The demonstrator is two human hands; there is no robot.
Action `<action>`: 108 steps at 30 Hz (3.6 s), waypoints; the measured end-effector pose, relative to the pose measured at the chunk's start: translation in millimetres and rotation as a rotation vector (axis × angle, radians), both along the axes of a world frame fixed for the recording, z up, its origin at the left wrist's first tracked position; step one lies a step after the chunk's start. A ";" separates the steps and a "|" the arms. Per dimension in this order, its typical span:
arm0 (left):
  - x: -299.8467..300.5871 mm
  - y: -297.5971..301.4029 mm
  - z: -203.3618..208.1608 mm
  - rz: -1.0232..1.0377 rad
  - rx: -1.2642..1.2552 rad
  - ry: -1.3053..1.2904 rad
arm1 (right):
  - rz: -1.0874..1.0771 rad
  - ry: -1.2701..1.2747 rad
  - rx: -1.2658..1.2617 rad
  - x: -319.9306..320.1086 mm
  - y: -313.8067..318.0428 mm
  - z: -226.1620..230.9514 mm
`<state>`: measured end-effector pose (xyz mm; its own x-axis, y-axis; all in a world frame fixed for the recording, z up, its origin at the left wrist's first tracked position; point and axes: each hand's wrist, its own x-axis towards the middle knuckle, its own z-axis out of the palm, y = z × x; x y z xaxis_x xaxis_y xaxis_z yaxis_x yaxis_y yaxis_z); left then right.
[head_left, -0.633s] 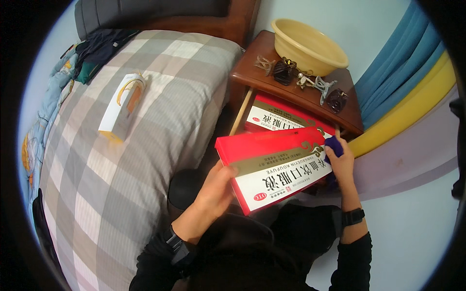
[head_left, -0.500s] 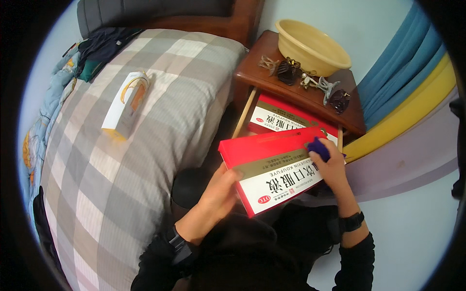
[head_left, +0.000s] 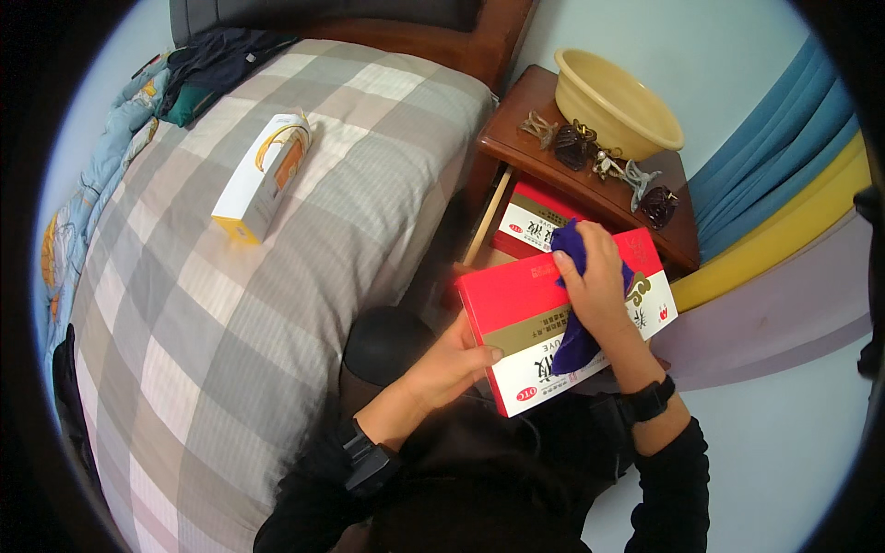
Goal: The person wipes several red and white boxes with a purple cloth, then places them into a bedside drawer. They also wipe and place a small white box and several hair clips into the drawer.
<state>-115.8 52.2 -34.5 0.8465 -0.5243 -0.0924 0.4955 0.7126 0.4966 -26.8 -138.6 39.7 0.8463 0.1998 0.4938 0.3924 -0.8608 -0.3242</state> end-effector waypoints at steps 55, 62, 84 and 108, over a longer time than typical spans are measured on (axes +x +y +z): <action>198.5 -31.5 7.8 -0.133 1.913 -1.184 | -0.378 0.278 0.386 -41.2 -191.5 -22.5; 206.4 -25.9 -3.1 0.049 1.637 -1.116 | -0.091 0.626 0.104 -27.7 -162.0 -29.6; 226.8 -23.4 -47.9 0.125 1.557 -0.998 | -0.169 0.702 0.094 -26.9 -165.5 -50.2; 162.0 295.9 56.9 0.529 2.264 -0.133 | -0.071 0.603 0.225 -30.8 -167.2 -60.3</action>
<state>46.2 348.1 22.4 0.8730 0.4853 0.0477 0.4299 -0.8121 0.3946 -57.6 -305.8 -20.6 0.9956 0.0806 -0.0488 0.0302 -0.7633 -0.6453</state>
